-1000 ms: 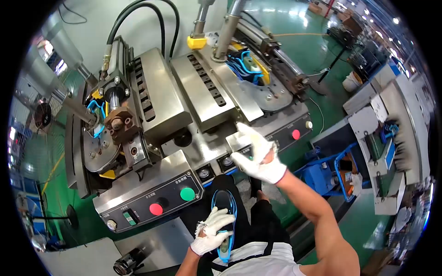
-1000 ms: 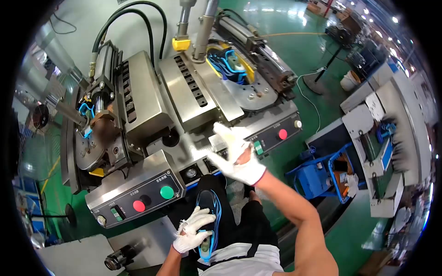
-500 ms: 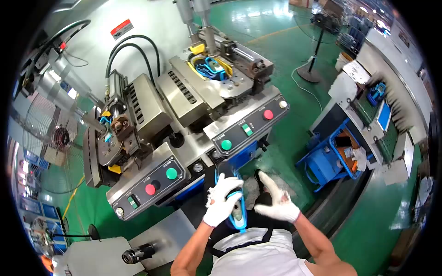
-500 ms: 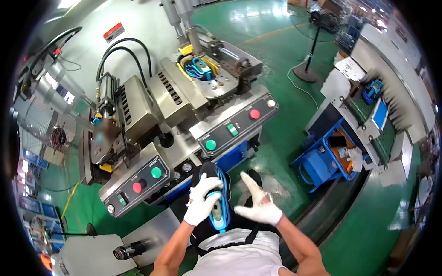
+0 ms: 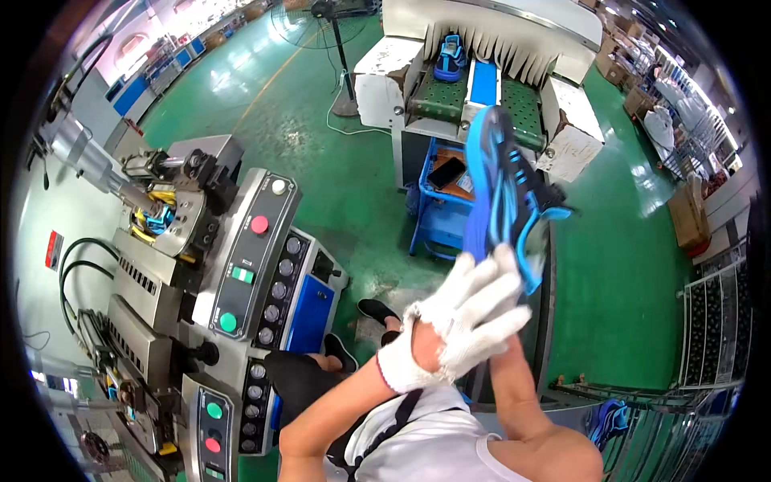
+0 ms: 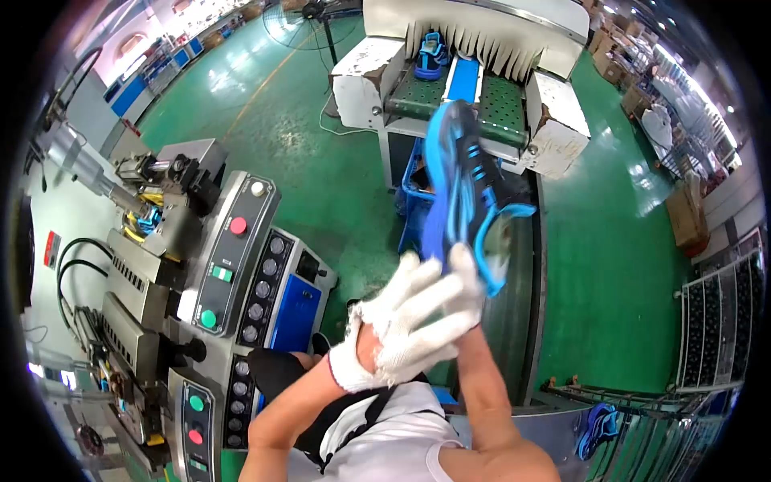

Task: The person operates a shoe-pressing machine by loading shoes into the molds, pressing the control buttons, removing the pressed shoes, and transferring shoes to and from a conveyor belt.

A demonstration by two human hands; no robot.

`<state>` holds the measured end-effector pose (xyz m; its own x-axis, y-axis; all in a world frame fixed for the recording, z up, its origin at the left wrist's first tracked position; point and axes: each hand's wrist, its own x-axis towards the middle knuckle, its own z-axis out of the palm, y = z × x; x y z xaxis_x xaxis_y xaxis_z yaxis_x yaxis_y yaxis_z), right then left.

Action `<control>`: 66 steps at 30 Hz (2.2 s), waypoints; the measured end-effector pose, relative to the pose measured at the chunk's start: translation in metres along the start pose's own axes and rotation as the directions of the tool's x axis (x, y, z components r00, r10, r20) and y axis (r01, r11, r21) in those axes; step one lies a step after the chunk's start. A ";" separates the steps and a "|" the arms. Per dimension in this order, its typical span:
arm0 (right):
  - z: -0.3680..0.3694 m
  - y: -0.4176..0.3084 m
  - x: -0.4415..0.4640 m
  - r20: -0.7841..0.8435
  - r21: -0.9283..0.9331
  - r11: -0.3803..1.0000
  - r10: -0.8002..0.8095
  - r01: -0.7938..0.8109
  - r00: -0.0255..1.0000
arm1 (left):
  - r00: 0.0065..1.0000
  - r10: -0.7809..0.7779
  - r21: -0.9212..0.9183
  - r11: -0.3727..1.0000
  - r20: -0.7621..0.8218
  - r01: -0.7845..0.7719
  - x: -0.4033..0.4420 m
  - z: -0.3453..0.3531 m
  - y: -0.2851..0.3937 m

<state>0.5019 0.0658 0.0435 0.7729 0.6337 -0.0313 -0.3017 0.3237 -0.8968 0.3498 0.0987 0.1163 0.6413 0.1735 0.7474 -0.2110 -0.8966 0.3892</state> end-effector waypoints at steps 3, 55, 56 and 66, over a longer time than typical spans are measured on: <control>-0.007 0.003 0.116 -0.121 -0.168 0.882 -0.461 0.440 0.879 | 0.983 -0.169 0.006 0.986 0.072 0.169 -0.047 -0.001 -0.004; 0.100 0.239 0.060 0.425 -0.543 -0.116 0.816 0.832 0.392 | -0.554 0.826 -0.693 -0.338 0.106 -0.637 -0.668 0.216 0.820; 0.105 0.220 0.055 0.280 -0.661 -0.168 0.849 0.731 0.448 | -0.587 0.803 -0.682 -0.372 0.105 -0.630 -0.679 0.228 0.824; 0.092 0.182 0.081 0.569 -0.277 -0.170 0.764 0.946 0.304 | -0.734 0.675 -0.663 -0.515 0.077 -0.543 -0.715 0.275 0.846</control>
<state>0.4580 0.2410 -0.0819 -0.3127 0.8399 -0.4436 0.9370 0.3493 0.0009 -0.0839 -0.8959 -0.2371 -0.5566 -0.7636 -0.3274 -0.7287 0.6379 -0.2491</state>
